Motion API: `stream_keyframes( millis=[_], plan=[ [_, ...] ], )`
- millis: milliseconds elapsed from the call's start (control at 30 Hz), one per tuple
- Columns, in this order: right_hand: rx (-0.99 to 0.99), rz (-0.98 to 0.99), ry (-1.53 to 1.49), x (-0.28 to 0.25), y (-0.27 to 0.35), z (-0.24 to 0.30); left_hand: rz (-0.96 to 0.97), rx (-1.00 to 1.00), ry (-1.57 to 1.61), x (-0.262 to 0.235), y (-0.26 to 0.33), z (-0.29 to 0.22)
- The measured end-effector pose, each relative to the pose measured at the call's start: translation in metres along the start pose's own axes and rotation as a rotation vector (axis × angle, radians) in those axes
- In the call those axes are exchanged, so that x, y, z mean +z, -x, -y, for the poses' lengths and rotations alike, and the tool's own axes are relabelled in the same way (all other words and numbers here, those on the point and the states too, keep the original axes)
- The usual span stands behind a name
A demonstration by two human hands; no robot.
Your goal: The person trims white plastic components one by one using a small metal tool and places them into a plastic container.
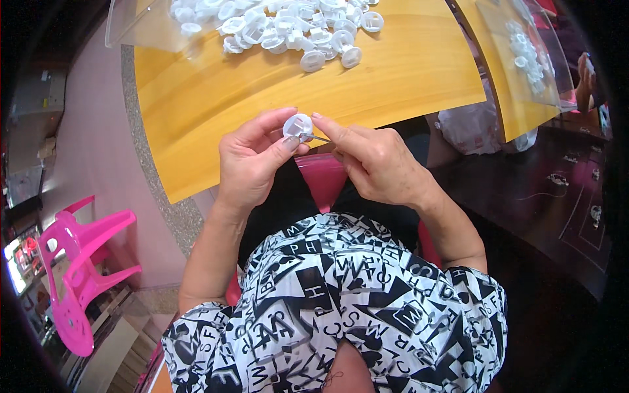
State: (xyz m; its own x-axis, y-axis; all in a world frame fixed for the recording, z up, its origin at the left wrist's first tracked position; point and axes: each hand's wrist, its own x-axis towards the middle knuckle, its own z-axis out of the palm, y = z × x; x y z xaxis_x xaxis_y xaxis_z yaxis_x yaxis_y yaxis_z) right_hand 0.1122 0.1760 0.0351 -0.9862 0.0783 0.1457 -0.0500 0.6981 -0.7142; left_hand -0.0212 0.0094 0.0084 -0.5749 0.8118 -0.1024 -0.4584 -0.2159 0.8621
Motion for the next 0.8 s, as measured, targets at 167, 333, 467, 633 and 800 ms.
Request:
stream_keyframes(
  millis=[167,333,467,633,800],
  plan=[
    [0.020,0.008,-0.020,0.001,0.001,-0.002,-0.019,-0.018,-0.013,0.001,0.001,0.001],
    [0.064,0.052,-0.319,-0.002,-0.001,-0.004,-0.011,-0.011,0.002,0.001,0.001,0.003],
    [0.177,0.067,-0.490,0.001,-0.001,-0.005,0.010,-0.001,0.061,0.000,0.001,0.006],
    [0.181,0.079,-0.423,0.000,-0.003,-0.005,-0.006,-0.010,0.085,-0.002,0.000,0.010],
    [0.175,0.018,-0.327,0.006,0.000,-0.003,-0.043,-0.090,0.108,-0.001,-0.002,0.007]
  ],
)
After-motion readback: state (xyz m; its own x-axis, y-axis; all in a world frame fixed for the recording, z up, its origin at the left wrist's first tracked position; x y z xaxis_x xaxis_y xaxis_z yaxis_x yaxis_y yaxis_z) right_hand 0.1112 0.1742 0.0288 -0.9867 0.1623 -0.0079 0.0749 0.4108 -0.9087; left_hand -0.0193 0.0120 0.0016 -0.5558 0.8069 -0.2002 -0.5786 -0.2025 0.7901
